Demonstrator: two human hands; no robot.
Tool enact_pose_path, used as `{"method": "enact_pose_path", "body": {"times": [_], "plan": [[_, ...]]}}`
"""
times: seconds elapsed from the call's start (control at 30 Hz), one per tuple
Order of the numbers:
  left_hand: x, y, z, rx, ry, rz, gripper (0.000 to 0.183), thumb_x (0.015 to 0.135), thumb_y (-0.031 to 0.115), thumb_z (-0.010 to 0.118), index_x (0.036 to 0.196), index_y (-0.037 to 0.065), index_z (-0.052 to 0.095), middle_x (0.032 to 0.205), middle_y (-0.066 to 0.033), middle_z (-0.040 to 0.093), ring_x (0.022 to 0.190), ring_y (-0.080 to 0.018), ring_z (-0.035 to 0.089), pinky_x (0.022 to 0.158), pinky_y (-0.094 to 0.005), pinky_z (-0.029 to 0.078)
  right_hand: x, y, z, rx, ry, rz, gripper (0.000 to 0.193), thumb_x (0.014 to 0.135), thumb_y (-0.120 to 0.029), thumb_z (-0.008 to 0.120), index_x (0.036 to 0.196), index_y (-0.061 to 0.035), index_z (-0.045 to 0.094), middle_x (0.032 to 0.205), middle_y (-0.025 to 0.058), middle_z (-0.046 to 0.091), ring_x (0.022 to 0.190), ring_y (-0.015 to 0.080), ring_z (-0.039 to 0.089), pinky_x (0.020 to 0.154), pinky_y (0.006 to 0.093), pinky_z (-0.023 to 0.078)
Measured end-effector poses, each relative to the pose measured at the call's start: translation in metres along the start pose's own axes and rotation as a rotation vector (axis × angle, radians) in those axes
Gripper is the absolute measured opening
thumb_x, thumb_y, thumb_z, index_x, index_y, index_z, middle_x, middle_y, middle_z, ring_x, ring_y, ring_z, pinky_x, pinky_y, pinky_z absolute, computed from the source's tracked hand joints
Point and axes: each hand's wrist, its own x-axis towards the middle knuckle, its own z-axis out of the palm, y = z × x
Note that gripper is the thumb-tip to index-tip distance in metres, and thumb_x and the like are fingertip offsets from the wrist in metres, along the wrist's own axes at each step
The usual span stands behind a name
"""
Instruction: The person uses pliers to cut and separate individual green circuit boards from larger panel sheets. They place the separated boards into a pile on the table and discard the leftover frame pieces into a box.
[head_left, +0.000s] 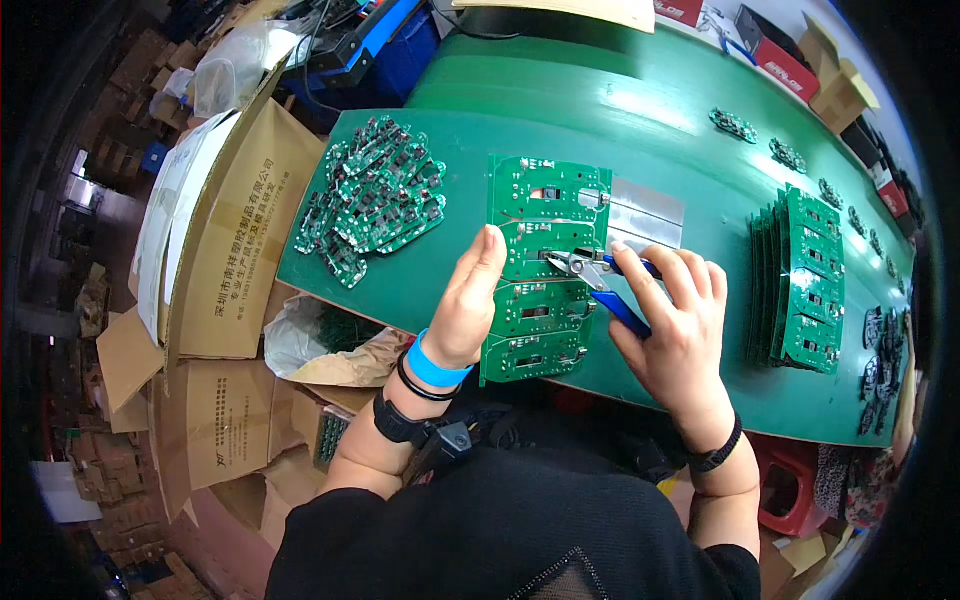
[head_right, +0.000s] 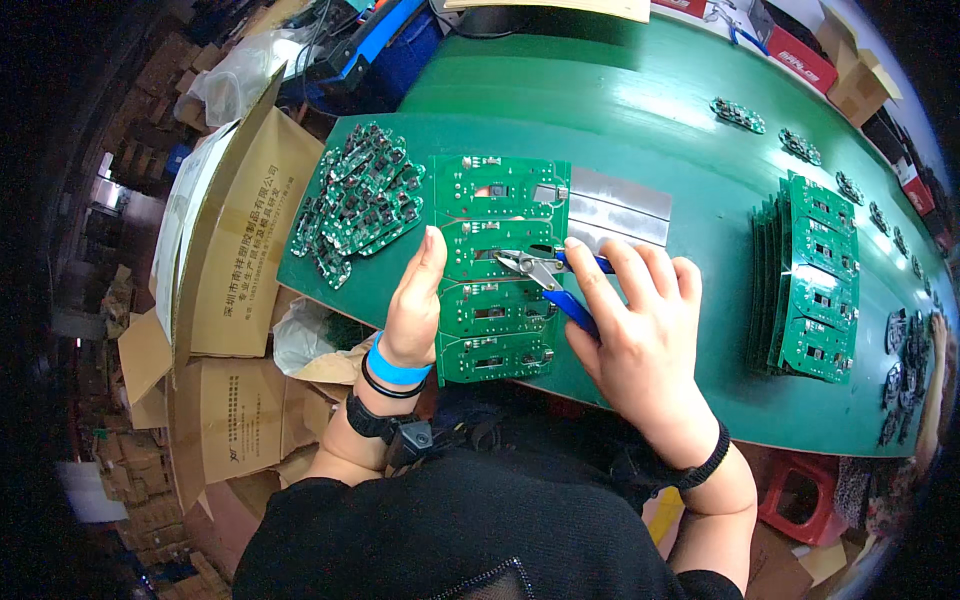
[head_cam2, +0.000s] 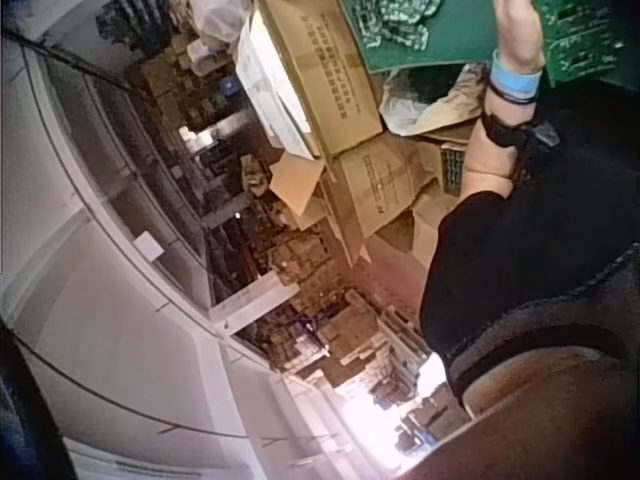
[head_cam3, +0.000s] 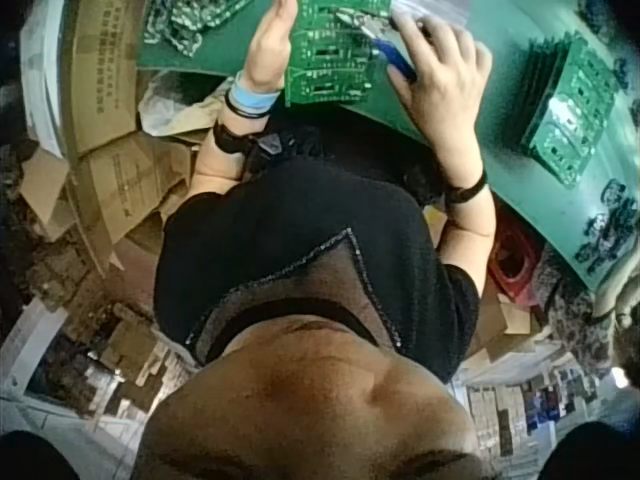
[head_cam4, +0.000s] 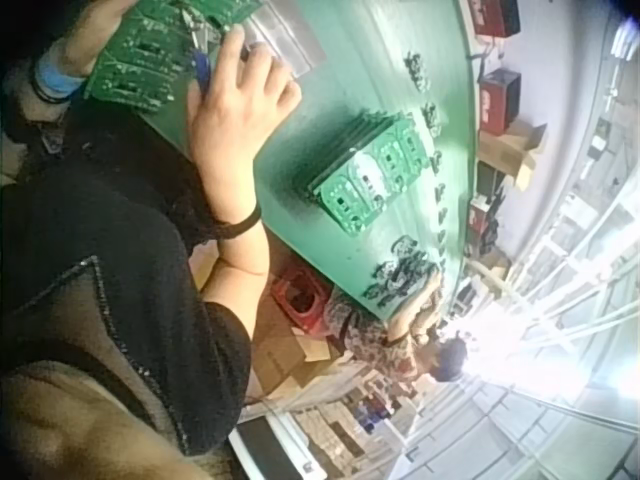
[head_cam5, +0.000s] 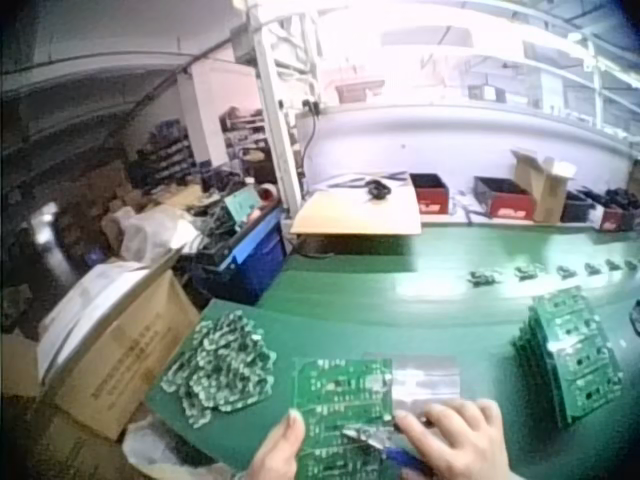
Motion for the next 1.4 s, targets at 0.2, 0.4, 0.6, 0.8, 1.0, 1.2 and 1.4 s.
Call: {"method": "enact_pose_path", "body": {"times": [0.2,0.4,0.6,0.8,1.0,1.2,1.4], "plan": [[0.000,0.001,0.002,-0.036,0.021,-0.024,0.058,0.104,0.044,0.020,0.141,0.002,0.033,0.131,-0.0183,0.053,0.112,-0.0282,0.060,0.093,-0.0422,0.054,0.000,0.003,0.000,-0.026,0.005,-0.035,0.062,0.062,-0.017,0.075,0.122,-0.0114,0.060,0.107,0.0077,0.057,0.095,0.0259,0.054,0.083,0.0407,0.039],[0.000,-0.003,-0.007,-0.038,0.020,-0.049,0.060,0.103,0.047,0.020,0.142,0.003,0.033,0.132,-0.0194,0.052,0.113,-0.0308,0.060,0.093,-0.0442,0.053,0.000,0.008,0.006,0.032,0.076,-0.025,0.057,0.063,-0.017,0.075,0.118,-0.0098,0.062,0.102,0.0078,0.059,0.087,0.0258,0.057,0.076,0.0378,0.042],[-0.004,-0.001,-0.032,-0.770,-0.065,-0.286,0.073,0.099,0.059,0.021,0.148,0.006,0.025,0.143,-0.0240,0.040,0.116,-0.0431,0.055,0.091,-0.0572,0.051,-0.007,0.020,0.002,0.133,0.154,0.092,0.052,0.063,-0.012,0.073,0.115,-0.0087,0.064,0.100,0.0097,0.060,0.087,0.0276,0.057,0.076,0.0379,0.043],[-0.004,-0.008,-0.028,-0.926,-0.186,-0.191,0.068,0.101,0.052,0.019,0.150,0.005,0.017,0.152,-0.0289,0.018,0.105,-0.0437,0.061,0.080,-0.0556,0.057,-0.007,0.019,0.010,0.101,0.069,0.106,0.051,0.065,-0.015,0.073,0.115,-0.0094,0.063,0.100,0.0090,0.059,0.088,0.0267,0.056,0.077,0.0376,0.041],[-0.002,-0.007,-0.019,-0.873,-0.145,-0.175,0.067,0.101,0.052,0.021,0.150,0.008,0.018,0.151,-0.0306,0.018,0.097,-0.0416,0.065,0.072,-0.0506,0.060,-0.007,0.019,0.015,0.114,0.068,0.104,0.052,0.065,-0.016,0.073,0.116,-0.0094,0.063,0.099,0.0083,0.058,0.088,0.0261,0.056,0.076,0.0375,0.041],[0.001,-0.012,-0.028,-0.893,-0.167,-0.174,0.067,0.101,0.053,0.023,0.150,0.008,0.021,0.150,-0.0291,0.023,0.109,-0.0435,0.059,0.080,-0.0561,0.056,-0.009,0.017,0.015,0.155,0.046,0.127,0.053,0.065,-0.015,0.072,0.117,-0.0092,0.063,0.100,0.0092,0.058,0.091,0.0270,0.056,0.081,0.0382,0.041],[0.004,-0.004,-0.036,-0.682,-0.163,-0.150,0.069,0.099,0.056,0.026,0.148,0.007,0.028,0.145,-0.0223,0.039,0.124,-0.0408,0.049,0.099,-0.0585,0.044,-0.014,0.022,-0.003,0.212,0.131,0.156,0.052,0.064,-0.012,0.071,0.115,-0.0057,0.063,0.102,0.0117,0.059,0.093,0.0298,0.056,0.085,0.0396,0.041]]}}
